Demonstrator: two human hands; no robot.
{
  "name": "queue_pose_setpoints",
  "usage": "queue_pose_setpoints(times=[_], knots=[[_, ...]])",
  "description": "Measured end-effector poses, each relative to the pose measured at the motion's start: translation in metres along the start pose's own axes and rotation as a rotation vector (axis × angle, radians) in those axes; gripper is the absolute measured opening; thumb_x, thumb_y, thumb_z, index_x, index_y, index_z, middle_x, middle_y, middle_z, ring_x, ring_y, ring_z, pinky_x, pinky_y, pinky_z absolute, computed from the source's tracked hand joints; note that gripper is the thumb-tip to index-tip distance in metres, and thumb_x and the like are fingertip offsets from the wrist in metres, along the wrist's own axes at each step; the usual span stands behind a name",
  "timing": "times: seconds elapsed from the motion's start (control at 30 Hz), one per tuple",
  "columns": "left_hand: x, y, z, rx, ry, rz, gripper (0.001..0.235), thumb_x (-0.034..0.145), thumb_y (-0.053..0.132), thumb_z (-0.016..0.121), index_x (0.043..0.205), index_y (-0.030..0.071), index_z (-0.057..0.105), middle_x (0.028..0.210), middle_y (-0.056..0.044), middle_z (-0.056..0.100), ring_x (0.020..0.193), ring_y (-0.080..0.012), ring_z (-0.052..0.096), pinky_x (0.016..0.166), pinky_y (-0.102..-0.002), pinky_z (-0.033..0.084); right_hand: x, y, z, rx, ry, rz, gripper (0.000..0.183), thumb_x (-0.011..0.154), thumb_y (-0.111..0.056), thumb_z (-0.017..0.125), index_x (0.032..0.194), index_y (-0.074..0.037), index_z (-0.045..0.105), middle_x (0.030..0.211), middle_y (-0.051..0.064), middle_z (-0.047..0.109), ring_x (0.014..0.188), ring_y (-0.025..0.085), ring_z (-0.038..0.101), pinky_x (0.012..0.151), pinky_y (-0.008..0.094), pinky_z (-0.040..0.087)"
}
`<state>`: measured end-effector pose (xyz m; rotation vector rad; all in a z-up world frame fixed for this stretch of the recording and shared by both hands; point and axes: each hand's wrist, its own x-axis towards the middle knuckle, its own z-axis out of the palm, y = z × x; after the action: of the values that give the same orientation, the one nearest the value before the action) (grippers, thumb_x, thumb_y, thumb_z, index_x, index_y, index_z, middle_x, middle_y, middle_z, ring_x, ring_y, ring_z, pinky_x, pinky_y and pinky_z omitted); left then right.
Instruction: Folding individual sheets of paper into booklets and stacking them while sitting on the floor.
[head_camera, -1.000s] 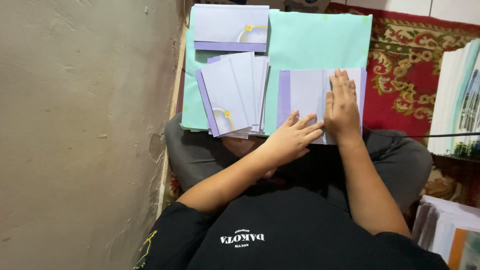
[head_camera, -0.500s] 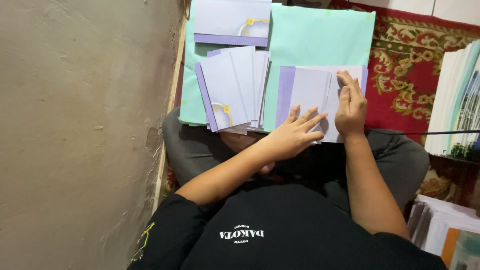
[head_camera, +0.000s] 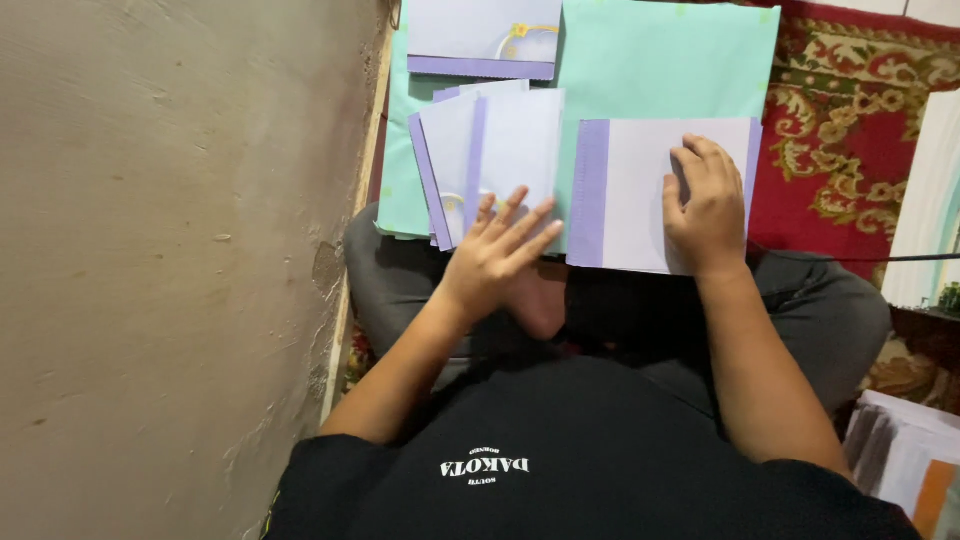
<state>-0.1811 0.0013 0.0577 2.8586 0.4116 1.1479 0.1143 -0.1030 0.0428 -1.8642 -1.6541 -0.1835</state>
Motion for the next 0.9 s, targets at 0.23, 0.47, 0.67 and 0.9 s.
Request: queue_pose_setpoints(times=[0.23, 0.47, 0.67, 0.9], knots=[[-0.013, 0.016, 0.006, -0.207, -0.16, -0.086, 0.061, 0.086, 0.028, 0.08, 0.142, 0.014, 0.061, 0.149, -0.013, 0.058, 0.144, -0.0392, 0.046, 0.126, -0.055, 0.009, -0.032, 0.017, -0.01, -0.06, 0.072, 0.079, 0.02, 0.102, -0.007, 0.066, 0.119, 0.0, 0.073, 0.118, 0.015, 0.064, 0.109, 0.035, 0.062, 0.096, 0.045, 0.05], [0.035, 0.066, 0.074, -0.293, -0.089, -0.021, 0.056, 0.091, 0.028, 0.073, 0.145, 0.02, 0.057, 0.153, -0.011, 0.054, 0.145, -0.036, 0.05, 0.122, -0.054, 0.032, -0.049, 0.002, -0.042, -0.038, -0.016, 0.4, 0.053, 0.096, 0.001, 0.067, 0.145, 0.014, 0.049, 0.14, 0.034, 0.046, 0.127, 0.055, 0.05, 0.104, 0.062, 0.046], [0.065, 0.075, 0.129, -0.171, -0.16, -0.077, 0.061, 0.09, 0.033, 0.074, 0.146, 0.016, 0.054, 0.156, -0.017, 0.047, 0.149, -0.042, 0.043, 0.118, -0.06, 0.037, -0.072, 0.036, -0.03, -0.133, -0.118, 0.513, 0.05, 0.102, -0.019, 0.068, 0.14, 0.012, 0.056, 0.121, 0.029, 0.056, 0.105, 0.054, 0.061, 0.083, 0.06, 0.053], [0.065, 0.074, 0.13, -0.173, -0.268, -0.09, 0.055, 0.092, 0.03, 0.072, 0.143, 0.017, 0.057, 0.154, -0.014, 0.05, 0.147, -0.0379, 0.045, 0.119, -0.059, 0.035, -0.088, 0.042, -0.029, -0.115, -0.087, 0.482, 0.055, 0.099, -0.024, 0.075, 0.142, 0.006, 0.057, 0.113, 0.019, 0.054, 0.099, 0.047, 0.065, 0.072, 0.054, 0.058]])
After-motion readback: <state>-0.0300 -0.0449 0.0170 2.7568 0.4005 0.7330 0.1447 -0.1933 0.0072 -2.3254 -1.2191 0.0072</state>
